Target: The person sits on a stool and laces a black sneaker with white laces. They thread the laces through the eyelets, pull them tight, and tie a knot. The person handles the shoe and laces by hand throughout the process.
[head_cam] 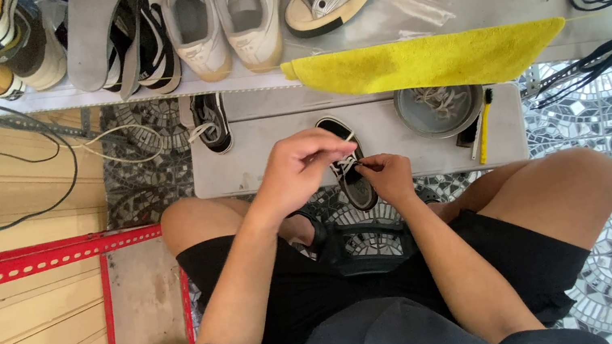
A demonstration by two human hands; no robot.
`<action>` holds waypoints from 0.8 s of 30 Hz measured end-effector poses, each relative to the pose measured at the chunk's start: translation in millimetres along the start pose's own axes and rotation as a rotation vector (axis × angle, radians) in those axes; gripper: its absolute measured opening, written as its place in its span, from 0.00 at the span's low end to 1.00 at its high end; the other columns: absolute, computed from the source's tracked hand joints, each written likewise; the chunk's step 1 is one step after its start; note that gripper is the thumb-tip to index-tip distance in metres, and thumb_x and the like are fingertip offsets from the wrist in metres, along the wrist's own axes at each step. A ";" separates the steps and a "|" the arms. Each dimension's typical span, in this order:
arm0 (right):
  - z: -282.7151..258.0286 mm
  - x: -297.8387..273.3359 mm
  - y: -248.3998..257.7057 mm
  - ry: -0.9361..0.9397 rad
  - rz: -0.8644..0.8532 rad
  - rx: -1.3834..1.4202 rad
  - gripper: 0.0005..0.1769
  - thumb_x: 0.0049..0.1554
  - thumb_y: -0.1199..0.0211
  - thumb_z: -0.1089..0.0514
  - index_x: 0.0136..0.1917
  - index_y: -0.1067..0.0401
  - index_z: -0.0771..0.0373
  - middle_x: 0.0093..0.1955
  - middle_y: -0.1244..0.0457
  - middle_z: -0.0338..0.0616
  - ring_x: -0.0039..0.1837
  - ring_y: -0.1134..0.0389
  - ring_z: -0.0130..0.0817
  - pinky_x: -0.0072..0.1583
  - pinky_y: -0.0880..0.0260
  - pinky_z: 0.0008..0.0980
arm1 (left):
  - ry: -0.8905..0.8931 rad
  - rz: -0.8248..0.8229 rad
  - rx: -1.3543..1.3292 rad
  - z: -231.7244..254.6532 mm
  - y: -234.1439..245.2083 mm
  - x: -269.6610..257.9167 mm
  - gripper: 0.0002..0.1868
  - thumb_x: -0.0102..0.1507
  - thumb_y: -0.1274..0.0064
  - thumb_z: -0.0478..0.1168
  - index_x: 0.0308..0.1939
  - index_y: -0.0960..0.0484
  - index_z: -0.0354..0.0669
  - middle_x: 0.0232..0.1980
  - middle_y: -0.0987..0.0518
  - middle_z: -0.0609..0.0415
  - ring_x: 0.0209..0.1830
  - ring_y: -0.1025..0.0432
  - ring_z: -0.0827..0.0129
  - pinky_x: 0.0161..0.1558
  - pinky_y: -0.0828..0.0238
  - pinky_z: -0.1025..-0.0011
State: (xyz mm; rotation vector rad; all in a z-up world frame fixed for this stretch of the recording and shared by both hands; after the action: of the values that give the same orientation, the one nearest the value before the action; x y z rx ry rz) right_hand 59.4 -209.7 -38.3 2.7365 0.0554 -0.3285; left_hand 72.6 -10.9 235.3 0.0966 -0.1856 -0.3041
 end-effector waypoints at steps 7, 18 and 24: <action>-0.5 5.2 -3.0 0.015 -0.010 -0.019 0.11 0.60 0.20 0.57 0.55 0.12 0.65 0.49 0.23 0.61 0.54 0.21 0.51 0.54 0.20 0.47 | 0.289 0.033 -0.013 -93.5 -15.1 2.0 0.16 0.70 0.33 0.33 0.61 0.15 0.36 0.45 0.08 0.47 0.38 0.20 0.74 0.38 0.25 0.80; 26.2 9.9 -15.6 -0.080 -0.073 0.007 0.10 0.61 0.23 0.58 0.56 0.12 0.63 0.47 0.23 0.57 0.49 0.21 0.45 0.51 0.22 0.43 | 0.489 -0.101 0.588 -142.9 -15.2 -32.4 0.08 0.70 0.37 0.47 0.50 0.08 0.54 0.47 0.10 0.54 0.49 0.16 0.50 0.51 0.18 0.53; 37.9 7.9 -17.3 -0.161 -0.131 0.060 0.11 0.63 0.24 0.58 0.58 0.12 0.61 0.47 0.23 0.54 0.45 0.22 0.36 0.51 0.22 0.36 | 0.429 -0.092 0.853 -182.0 -42.3 -55.0 0.07 0.69 0.37 0.48 0.43 0.10 0.53 0.49 0.25 0.60 0.52 0.24 0.56 0.48 0.18 0.55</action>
State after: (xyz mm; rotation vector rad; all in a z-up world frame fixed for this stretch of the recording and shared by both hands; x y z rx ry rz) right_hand 57.3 -208.1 -80.6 2.7609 0.1853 -0.5951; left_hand 44.6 -22.1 42.8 1.0082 0.1281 -0.2724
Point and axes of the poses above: each hand's wrist, its own x-axis towards the middle knuckle, its own y-axis out of the back of the hand, z = x × y, the point moved 6 cm from there along x, towards the middle knuckle
